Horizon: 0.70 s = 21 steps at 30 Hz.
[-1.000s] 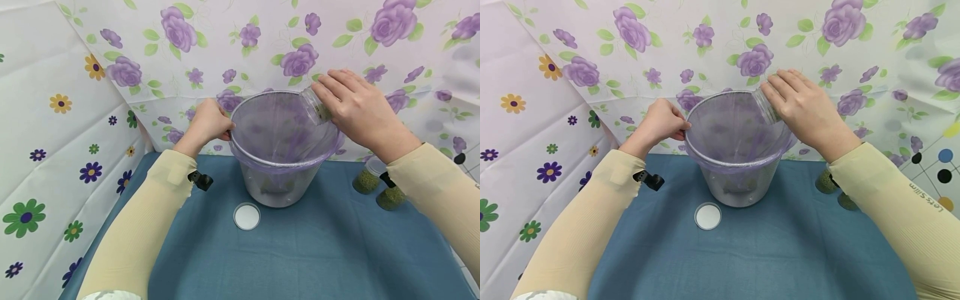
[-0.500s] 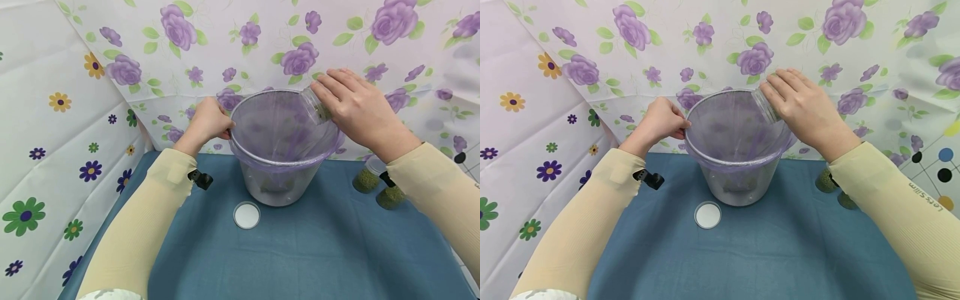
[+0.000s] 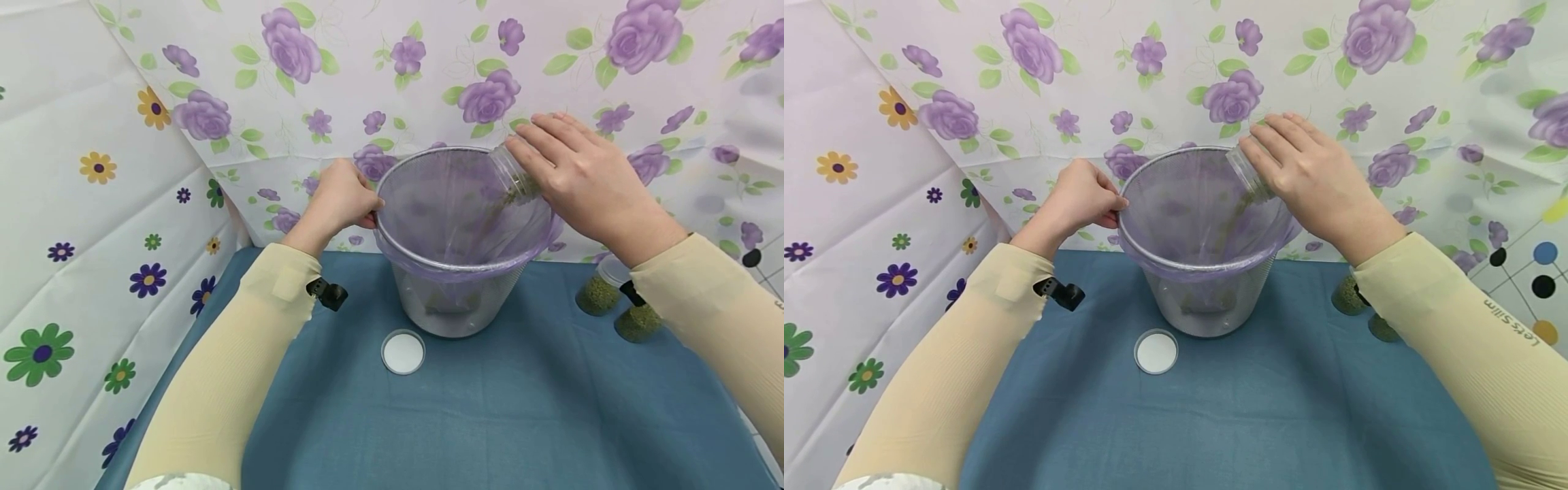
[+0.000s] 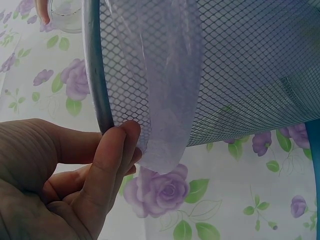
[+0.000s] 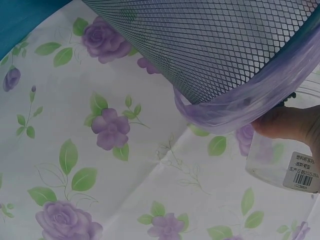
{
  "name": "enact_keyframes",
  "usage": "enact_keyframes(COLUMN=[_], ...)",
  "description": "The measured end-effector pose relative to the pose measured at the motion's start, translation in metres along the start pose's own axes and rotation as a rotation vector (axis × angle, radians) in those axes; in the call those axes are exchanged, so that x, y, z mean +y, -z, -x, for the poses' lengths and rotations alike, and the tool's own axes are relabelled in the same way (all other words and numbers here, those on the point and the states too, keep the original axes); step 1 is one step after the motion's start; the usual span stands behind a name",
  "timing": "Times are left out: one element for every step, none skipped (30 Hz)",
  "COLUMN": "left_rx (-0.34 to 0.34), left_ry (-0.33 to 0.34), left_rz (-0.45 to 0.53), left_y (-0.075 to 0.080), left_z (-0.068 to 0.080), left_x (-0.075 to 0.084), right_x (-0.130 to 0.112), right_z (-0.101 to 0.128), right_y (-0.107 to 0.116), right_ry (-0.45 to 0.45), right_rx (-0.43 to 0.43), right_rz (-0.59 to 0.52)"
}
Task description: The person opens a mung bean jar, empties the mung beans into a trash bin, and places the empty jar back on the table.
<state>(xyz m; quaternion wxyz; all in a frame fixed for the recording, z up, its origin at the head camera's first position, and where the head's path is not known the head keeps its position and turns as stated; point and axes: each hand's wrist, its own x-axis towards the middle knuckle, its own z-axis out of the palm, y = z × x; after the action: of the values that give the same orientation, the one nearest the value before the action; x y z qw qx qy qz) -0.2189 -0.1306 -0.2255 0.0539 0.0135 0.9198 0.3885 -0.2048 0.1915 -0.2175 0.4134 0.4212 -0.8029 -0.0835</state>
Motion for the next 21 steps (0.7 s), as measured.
enact_keyframes(left_rx=[0.0, 0.0, -0.001, -0.001, -0.001, -0.002, -0.002, -0.002, -0.002, -0.002, -0.002, -0.001, -0.001, -0.002, -0.002, -0.003, -0.003, -0.004, -0.005, -0.005, -0.005], left_ry=[-0.002, -0.003, -0.004, -0.005, -0.005, -0.005, -0.005, -0.004, -0.003, -0.003, -0.003, -0.004, -0.005, -0.005, -0.005, -0.005, -0.005, -0.005, -0.005, -0.005, -0.006], left_rz=[0.003, 0.004, 0.005, 0.006, 0.006, 0.008, 0.008, 0.008, 0.007, 0.008, 0.009, 0.011, 0.011, 0.011, 0.01, 0.011, 0.01, 0.011, 0.011, 0.012, 0.012], left_y=[-0.0001, 0.0, -0.0001, -0.0002, -0.0003, -0.0004, -0.0004, -0.0004, -0.0004, -0.0004, -0.0004, -0.0004, -0.0004, -0.0003, -0.0003, -0.0003, -0.0003, -0.0003, -0.0002, -0.0002, -0.0001], left_z=[-0.0001, -0.0002, -0.0003, -0.0005, -0.0007, -0.0008, -0.0009, -0.0009, -0.001, -0.001, -0.001, -0.0011, -0.0011, -0.0012, -0.0012, -0.0013, -0.0013, -0.0013, -0.0013, -0.0012, -0.0011], left_x=[-0.0002, -0.0003, -0.0004, -0.0006, -0.0007, -0.0008, -0.0009, -0.001, -0.0012, -0.0013, -0.0013, -0.0014, -0.0015, -0.0016, -0.0017, -0.0017, -0.0017, -0.0017, -0.0017, -0.0018, -0.0018], right_x=[0.0, -0.0001, -0.0002, -0.0002, -0.0002, -0.0003, -0.0004, -0.0005, -0.0005, -0.0006, -0.0006, -0.0007, -0.0007, -0.0007, -0.0009, -0.0011, -0.0013, -0.0016, -0.0021, -0.0027, -0.0036], right_z=[-0.0002, -0.0004, -0.0006, -0.0007, -0.0008, -0.0009, -0.001, -0.0013, -0.0015, -0.0016, -0.0018, -0.0019, -0.002, -0.0021, -0.0021, -0.0021, -0.0021, -0.0021, -0.0022, -0.0025, -0.0029], right_y=[-0.0003, -0.0005, -0.0006, -0.0006, -0.0007, -0.0006, -0.0005, -0.0004, -0.0005, -0.0005, -0.0004, -0.0003, -0.0002, -0.0001, 0.0, 0.0001, 0.0, -0.0001, 0.0, 0.0004, 0.0012], right_ry=[0.0, 0.0, -0.001, -0.001, -0.001, -0.002, -0.002, -0.001, 0.002, 0.004, 0.008, 0.013, 0.018, 0.024, 0.029, 0.032, 0.036, 0.04, 0.043, 0.045, 0.046], right_rx=[0.005, 0.01, 0.014, 0.012, 0.01, 0.012, 0.013, 0.015, 0.018, 0.018, 0.018, 0.015, 0.01, 0.004, -0.002, -0.007, -0.007, -0.007, -0.002, 0.004, 0.011], right_rz=[-0.001, -0.004, -0.004, 0.0, 0.004, 0.003, 0.001, 0.0, 0.0, -0.001, -0.004, -0.004, -0.004, -0.002, -0.002, -0.006, -0.011, -0.015, -0.022, -0.029, -0.037])
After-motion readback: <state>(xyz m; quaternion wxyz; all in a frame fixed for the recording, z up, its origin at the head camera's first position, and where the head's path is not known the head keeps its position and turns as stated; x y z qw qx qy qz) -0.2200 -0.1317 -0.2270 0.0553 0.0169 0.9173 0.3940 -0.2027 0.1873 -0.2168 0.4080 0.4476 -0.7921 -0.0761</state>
